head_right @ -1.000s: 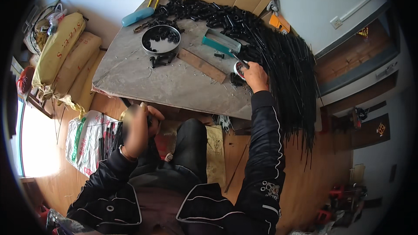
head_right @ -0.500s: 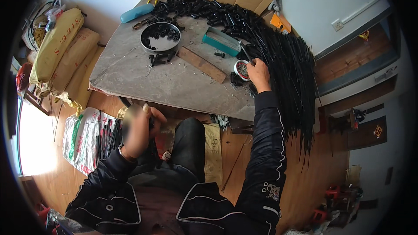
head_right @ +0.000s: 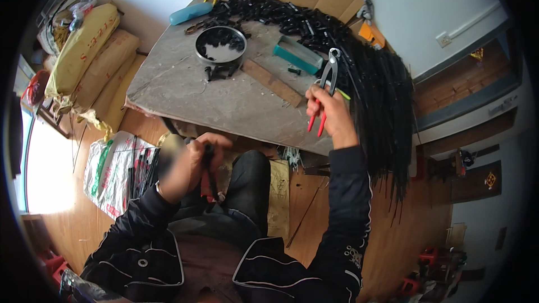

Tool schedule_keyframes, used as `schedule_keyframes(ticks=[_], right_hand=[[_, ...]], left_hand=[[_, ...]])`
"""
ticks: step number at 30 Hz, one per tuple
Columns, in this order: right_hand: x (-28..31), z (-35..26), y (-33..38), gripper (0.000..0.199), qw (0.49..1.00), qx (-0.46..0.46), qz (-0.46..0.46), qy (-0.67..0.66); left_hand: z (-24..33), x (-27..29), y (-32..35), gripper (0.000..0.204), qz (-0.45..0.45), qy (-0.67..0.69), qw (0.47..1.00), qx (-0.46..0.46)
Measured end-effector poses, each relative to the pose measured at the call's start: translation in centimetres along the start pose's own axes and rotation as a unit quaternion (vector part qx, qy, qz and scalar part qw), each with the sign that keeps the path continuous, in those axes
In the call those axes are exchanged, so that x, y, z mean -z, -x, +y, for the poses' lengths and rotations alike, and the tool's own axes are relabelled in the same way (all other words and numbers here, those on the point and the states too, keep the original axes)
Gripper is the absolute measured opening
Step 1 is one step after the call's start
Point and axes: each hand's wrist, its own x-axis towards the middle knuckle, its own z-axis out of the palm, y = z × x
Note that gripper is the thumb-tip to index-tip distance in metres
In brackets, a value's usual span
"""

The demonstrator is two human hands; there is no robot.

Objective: Assembling bundles of black rods by applying plastic spacers and measuring lengths on a workbench.

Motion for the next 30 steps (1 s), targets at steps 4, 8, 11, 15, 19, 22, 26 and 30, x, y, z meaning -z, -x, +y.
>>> schedule_keyframes(ticks=[4, 8, 11, 15, 19, 22, 26, 30], right_hand=[[-7.6, 2.7, 4.5, 0.021, 0.992, -0.011, -0.084, -0.093], [-14.2, 5.6, 7.3, 0.028, 0.996, 0.016, -0.086, -0.034], [-17.1, 7.5, 7.9, 0.023, 0.998, 0.052, -0.018, -0.004], [-18.6, 8.4, 7.7, 0.018, 0.999, 0.049, 0.018, -0.006], [-19.7, 9.1, 7.6, 0.019, 0.988, 0.122, 0.074, 0.059], [-21.0, 8.6, 8.1, 0.018, 0.951, 0.225, 0.118, 0.176], [-22.1, 8.6, 8.5, 0.017, 0.928, 0.245, 0.123, 0.251], [-22.0, 8.8, 8.1, 0.022, 0.976, 0.138, 0.095, 0.138]], left_hand=[[-0.4, -0.3, -0.3, 0.06, 0.034, 0.013, 0.999, -0.038], [-1.3, -0.6, 0.0, 0.053, 0.083, 0.006, 0.995, -0.059], [-1.2, -0.3, 0.3, 0.046, 0.109, 0.05, 0.991, -0.059], [-1.1, -0.4, 1.5, 0.045, 0.158, -0.006, 0.984, -0.083], [-1.4, -0.6, 2.3, 0.042, 0.183, -0.039, 0.977, -0.104], [-1.9, -0.6, 2.5, 0.04, 0.191, -0.044, 0.974, -0.117], [-2.2, 0.0, 3.2, 0.041, 0.203, -0.044, 0.971, -0.115], [-0.9, 0.6, 3.8, 0.047, 0.191, -0.034, 0.979, -0.065]])
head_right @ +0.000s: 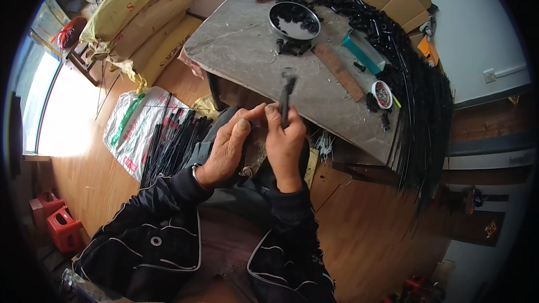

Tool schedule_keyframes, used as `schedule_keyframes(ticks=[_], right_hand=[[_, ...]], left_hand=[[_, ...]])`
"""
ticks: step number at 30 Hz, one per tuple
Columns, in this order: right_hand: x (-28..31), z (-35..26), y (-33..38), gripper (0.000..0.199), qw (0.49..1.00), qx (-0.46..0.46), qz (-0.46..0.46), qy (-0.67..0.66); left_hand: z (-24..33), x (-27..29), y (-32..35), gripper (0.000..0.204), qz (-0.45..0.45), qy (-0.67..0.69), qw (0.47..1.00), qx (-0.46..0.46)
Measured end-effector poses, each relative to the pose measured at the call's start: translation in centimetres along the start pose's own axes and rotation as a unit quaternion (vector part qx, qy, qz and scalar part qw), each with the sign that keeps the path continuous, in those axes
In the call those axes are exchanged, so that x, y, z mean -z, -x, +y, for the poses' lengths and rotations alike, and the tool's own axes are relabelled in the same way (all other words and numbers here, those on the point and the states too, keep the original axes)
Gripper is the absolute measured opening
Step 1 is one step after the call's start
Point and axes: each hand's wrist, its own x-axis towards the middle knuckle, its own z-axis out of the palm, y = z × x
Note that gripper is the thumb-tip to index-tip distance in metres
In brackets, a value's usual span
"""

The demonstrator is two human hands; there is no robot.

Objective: Assembling bundles of black rods by applying plastic spacers and measuring lengths on a workbench.

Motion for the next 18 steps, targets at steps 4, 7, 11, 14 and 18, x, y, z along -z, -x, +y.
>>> schedule_keyframes(ticks=[4, 7, 11, 14, 18], right_hand=[[-0.2, -0.2, 0.5, 0.022, 0.983, -0.109, -0.065, -0.135], [-1.4, -0.6, 1.3, 0.022, 0.979, -0.108, -0.1, -0.142], [-2.0, -0.4, 1.6, 0.02, 0.974, -0.119, -0.099, -0.164], [-2.2, -0.4, 1.6, 0.019, 0.974, -0.111, -0.103, -0.167], [-2.4, -0.7, 1.7, 0.018, 0.976, -0.106, -0.108, -0.156]], left_hand=[[-0.9, 1.9, -0.5, 0.048, 0.011, 0.009, 1.0, -0.012], [-0.5, 2.4, -0.5, 0.05, -0.026, 0.099, 0.994, 0.036], [-0.4, 2.7, -0.3, 0.049, -0.012, 0.122, 0.992, 0.032], [-0.3, 2.8, -0.2, 0.048, -0.015, 0.112, 0.993, 0.022], [-0.3, 2.8, -0.2, 0.048, -0.005, 0.103, 0.995, 0.004]])
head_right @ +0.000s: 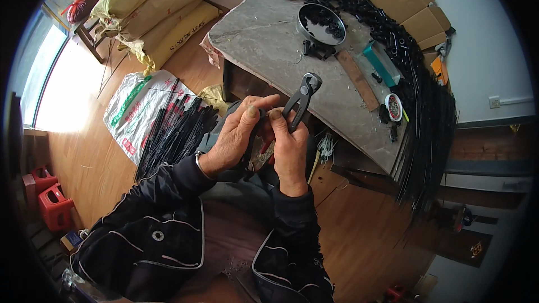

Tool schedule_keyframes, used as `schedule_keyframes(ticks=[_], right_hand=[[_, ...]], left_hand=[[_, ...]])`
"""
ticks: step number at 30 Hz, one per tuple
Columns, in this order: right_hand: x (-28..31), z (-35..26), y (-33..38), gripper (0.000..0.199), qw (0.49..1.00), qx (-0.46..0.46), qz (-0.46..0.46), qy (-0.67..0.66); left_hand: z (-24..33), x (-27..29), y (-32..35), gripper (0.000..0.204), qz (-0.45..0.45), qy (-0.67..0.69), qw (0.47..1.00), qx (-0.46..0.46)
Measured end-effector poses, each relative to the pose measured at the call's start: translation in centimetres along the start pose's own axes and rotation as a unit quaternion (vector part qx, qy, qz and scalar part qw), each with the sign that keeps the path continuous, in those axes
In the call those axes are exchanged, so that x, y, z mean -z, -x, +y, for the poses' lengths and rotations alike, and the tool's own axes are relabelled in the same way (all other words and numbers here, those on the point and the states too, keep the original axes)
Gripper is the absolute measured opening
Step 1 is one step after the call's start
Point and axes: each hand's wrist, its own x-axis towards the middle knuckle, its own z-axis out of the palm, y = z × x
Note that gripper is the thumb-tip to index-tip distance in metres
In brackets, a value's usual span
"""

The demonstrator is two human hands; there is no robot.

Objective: Assembling bundles of black rods by applying plastic spacers and measuring lengths on a workbench.

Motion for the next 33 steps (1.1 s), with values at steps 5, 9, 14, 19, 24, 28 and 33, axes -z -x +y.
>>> schedule_keyframes(ticks=[5, 9, 14, 19, 24, 28, 33], right_hand=[[0.4, 0.4, 0.0, 0.02, 1.0, -0.001, -0.002, -0.028], [0.4, 0.4, 0.1, 0.02, 1.0, 0.011, 0.005, -0.003], [-1.1, 0.5, 1.2, 0.019, 0.986, 0.079, 0.062, 0.13], [-2.3, 0.3, 2.5, 0.022, 0.934, 0.251, 0.036, 0.252], [-0.8, -0.7, 2.9, 0.024, 0.967, 0.111, -0.043, 0.224], [0.5, -3.7, 3.0, 0.033, 0.987, -0.033, -0.127, 0.097], [4.6, -6.6, 5.3, 0.038, 0.933, -0.265, -0.232, 0.072]], left_hand=[[0.2, -0.1, 0.1, 0.047, -0.007, 0.042, 0.999, 0.018], [0.4, -0.1, 0.1, 0.047, -0.009, 0.036, 0.999, 0.021], [-0.1, -0.1, 0.1, 0.046, -0.002, -0.042, 0.999, -0.017], [1.6, 0.2, -0.3, 0.043, 0.027, -0.023, 0.998, 0.055], [2.0, 0.6, -0.7, 0.047, 0.038, 0.005, 0.994, 0.103], [1.6, 1.0, -1.5, 0.057, 0.024, 0.054, 0.985, 0.16], [2.3, 0.8, -2.0, 0.069, 0.053, -0.025, 0.983, 0.176]])
